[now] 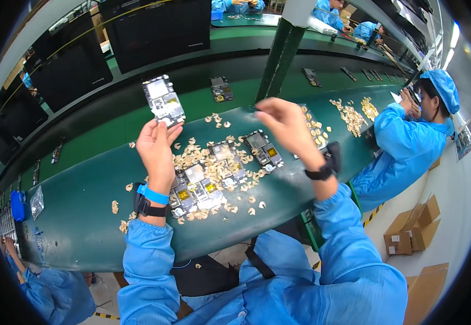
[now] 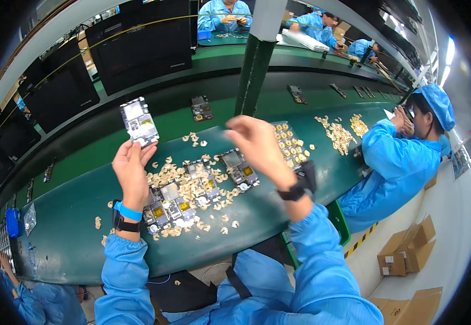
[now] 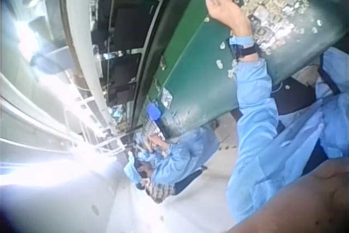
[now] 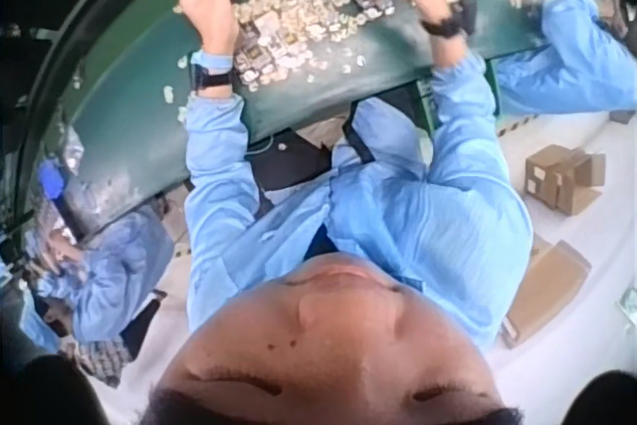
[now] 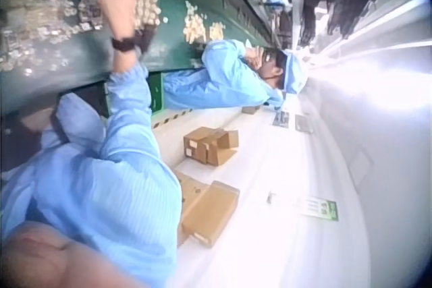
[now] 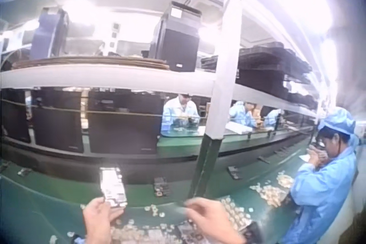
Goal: Assembling electronic components and applying tape to circuit boards on a factory production line.
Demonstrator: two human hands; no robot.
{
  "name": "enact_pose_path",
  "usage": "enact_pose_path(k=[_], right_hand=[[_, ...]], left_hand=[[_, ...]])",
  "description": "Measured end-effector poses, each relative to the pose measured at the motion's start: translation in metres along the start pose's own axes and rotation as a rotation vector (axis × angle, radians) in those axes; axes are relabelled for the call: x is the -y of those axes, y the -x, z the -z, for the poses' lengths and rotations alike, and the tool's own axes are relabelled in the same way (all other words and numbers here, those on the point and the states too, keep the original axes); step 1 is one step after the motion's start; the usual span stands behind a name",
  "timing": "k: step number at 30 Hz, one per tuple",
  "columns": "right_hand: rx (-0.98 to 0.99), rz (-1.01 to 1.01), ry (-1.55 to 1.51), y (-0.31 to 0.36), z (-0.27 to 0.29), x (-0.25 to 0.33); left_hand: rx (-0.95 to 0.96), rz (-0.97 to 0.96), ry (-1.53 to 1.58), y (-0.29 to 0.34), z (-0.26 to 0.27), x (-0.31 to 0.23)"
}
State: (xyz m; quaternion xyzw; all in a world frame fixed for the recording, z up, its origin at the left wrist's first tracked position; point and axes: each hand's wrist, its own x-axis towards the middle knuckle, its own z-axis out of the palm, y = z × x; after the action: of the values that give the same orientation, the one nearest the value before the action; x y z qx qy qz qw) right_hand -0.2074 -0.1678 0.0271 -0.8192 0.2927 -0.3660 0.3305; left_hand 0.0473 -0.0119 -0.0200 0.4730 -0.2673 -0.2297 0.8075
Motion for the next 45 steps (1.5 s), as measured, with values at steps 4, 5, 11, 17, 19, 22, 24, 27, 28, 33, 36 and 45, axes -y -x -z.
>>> enact_pose_path(k=[4, 5, 11, 17, 19, 22, 24, 27, 28, 33, 36, 45], right_hand=[[-0.152, -0.133, 0.351, 0.047, 0.087, -0.058], [-0.133, -0.132, 0.371, 0.052, 0.097, -0.067], [0.018, -0.012, 0.456, 0.055, 0.094, -0.078], [0.148, 0.191, 0.503, 0.040, 0.071, -0.078], [0.143, 0.238, 0.535, 0.041, 0.069, -0.079], [0.142, 0.283, 0.583, 0.043, 0.068, -0.083], [0.144, 0.279, 0.601, 0.045, 0.069, -0.083], [0.111, 0.304, 0.528, 0.046, 0.076, -0.082], [0.023, 0.208, 0.498, 0.046, 0.085, -0.084], [-0.117, -0.058, 0.571, 0.048, 0.126, -0.110], [-0.067, -0.094, 0.521, 0.046, 0.127, -0.131], [-0.158, -0.191, 0.228, 0.032, 0.114, -0.099]], left_hand=[[0.039, -0.027, -0.052, 0.006, -0.008, -0.001], [0.053, -0.034, -0.081, 0.007, -0.006, 0.001], [0.138, -0.060, -0.221, 0.011, -0.007, 0.006], [0.156, -0.078, -0.279, 0.014, -0.010, 0.002], [0.151, -0.101, -0.266, 0.016, -0.012, 0.003], [0.217, -0.078, -0.257, 0.020, -0.020, -0.008], [0.229, -0.066, -0.247, 0.021, -0.022, -0.009], [0.227, -0.082, -0.253, 0.019, -0.018, -0.004], [0.214, -0.076, -0.264, 0.018, -0.015, -0.005], [0.188, -0.068, -0.249, 0.016, -0.012, -0.005], [0.192, -0.086, -0.239, 0.017, -0.012, 0.002], [0.257, -0.076, -0.282, 0.023, -0.012, -0.005]])
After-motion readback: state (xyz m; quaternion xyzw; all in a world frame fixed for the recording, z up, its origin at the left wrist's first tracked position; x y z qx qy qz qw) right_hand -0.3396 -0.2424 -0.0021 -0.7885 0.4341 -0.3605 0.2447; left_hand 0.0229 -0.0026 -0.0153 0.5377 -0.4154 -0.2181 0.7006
